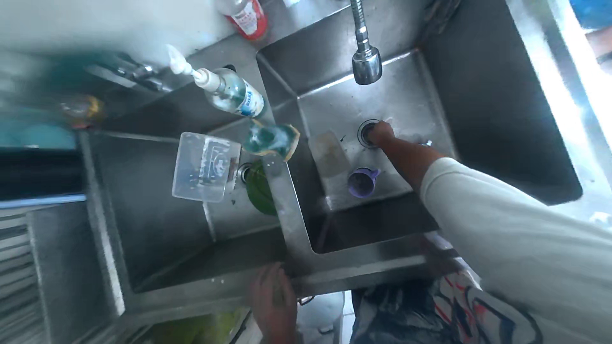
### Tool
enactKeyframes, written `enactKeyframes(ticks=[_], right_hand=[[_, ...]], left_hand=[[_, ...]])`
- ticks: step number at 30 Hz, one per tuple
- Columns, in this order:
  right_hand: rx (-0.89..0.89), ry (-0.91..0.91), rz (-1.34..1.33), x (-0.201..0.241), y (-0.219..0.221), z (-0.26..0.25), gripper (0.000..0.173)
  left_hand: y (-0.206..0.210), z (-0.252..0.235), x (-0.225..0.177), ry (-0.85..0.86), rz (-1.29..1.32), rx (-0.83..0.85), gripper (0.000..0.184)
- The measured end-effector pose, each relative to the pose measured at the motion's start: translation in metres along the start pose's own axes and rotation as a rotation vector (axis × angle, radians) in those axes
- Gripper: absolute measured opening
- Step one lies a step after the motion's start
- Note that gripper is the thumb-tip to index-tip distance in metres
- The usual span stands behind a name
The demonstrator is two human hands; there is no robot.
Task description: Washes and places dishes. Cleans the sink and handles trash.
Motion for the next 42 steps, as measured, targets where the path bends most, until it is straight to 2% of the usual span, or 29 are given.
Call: enactKeyframes(ticks=[4,8,18,24,31,34,36,39,42], right_hand=[[0.008,-0.010,0.067,0.002,0.007,-0.006,0.042],[-0.002,-0.046,0.110,0.005,0.002,0.000,0.040],[0.013,-0.087,0.193,0.003,0.008,-0.007,0.042],[0.022,-0.193,0.293,0.007,0.010,-0.014,0.041],[-0.050,-0.190,0.202,0.006,0.008,-0.008,0.038],[-0.012,-0.191,0.278,0.008,0.012,-0.006,0.040],[-0.062,-0.160,0.250,0.010,0.004,0.004,0.037],[-0.012,-0.237,0.336,0.010,0.012,0.000,0.041],[-0.044,-0.191,0.326,0.008,0.009,0.002,0.042]], left_hand=[[-0.006,0.010,0.024,-0.099,-0.014,-0.100,0.029],[-0.004,0.014,0.031,-0.103,-0.056,-0.176,0.033],[0.015,0.032,0.041,-0.193,-0.070,-0.224,0.043],[0.010,0.018,0.035,-0.056,-0.142,-0.208,0.036],[0.022,0.000,0.054,-0.165,-0.072,-0.156,0.043],[0.022,-0.003,0.054,-0.176,-0.077,-0.136,0.042],[0.023,-0.004,0.054,-0.192,-0.071,-0.125,0.041],[0.023,-0.007,0.053,-0.205,-0.061,-0.114,0.041],[0.024,-0.007,0.055,-0.215,-0.066,-0.101,0.040]])
Point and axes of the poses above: each hand's wrist, its own z-axis away from the middle knuckle, its own y-axis out of the palm, x = y × z, the point moved 7 cm from there along -z, towards the middle knuckle, and after that the axes turned 7 degrees about -x, right-handed, at the moved point
